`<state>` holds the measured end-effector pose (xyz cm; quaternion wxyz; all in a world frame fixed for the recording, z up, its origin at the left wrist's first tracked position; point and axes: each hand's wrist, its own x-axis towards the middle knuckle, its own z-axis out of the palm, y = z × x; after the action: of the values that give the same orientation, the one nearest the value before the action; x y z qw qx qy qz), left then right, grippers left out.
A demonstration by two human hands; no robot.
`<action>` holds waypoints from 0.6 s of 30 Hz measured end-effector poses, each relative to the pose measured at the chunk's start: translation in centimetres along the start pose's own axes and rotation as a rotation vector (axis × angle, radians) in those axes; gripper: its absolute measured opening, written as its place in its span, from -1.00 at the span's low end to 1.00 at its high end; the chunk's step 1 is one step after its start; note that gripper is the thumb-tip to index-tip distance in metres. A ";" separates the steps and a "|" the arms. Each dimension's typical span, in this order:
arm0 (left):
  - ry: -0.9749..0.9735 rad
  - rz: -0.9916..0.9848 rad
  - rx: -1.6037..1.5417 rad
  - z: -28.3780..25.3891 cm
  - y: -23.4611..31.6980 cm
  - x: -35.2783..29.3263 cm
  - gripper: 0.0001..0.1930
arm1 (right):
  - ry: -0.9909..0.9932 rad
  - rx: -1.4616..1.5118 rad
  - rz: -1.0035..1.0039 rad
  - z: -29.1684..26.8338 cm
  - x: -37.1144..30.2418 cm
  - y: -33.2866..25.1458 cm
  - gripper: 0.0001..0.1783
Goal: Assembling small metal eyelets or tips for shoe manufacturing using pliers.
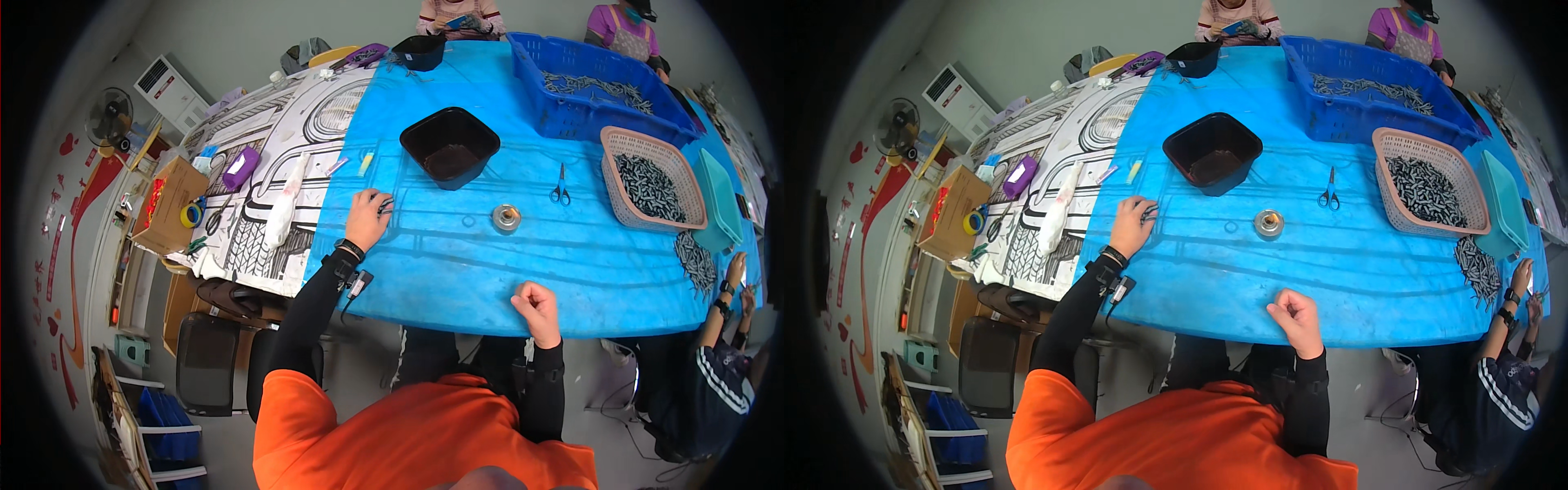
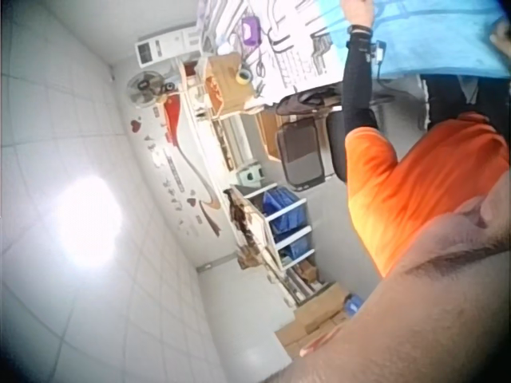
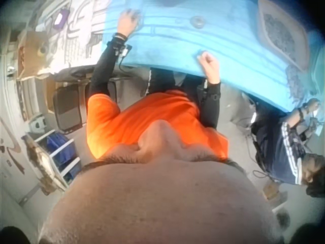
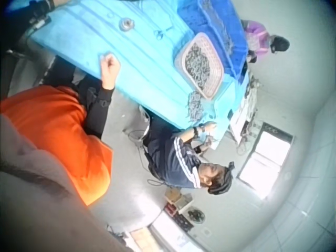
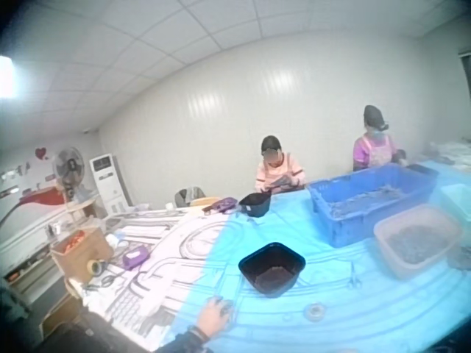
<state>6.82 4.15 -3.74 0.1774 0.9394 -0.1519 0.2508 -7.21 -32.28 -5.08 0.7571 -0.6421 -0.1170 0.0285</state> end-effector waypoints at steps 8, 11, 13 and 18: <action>-0.042 -0.033 0.257 0.3 0.7 0.3 -0.84 | -0.005 -0.005 -0.014 0.0 0.1 0.4 -0.65; -0.056 -0.072 0.277 0.4 0.2 0.4 -0.79 | -0.006 0.000 -0.020 0.0 0.2 0.5 -0.65; -0.074 -0.084 0.262 0.4 -0.3 0.6 -0.75 | -0.007 0.002 -0.016 0.0 0.2 0.6 -0.65; 0.077 -0.290 -0.005 -1.2 -2.1 1.7 -0.64 | -0.033 0.026 -0.007 0.0 0.6 0.6 -0.66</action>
<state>8.49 6.22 -2.42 0.2197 0.9408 -0.0081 0.2581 -6.56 -32.08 -5.62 0.7635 -0.6312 -0.1314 0.0382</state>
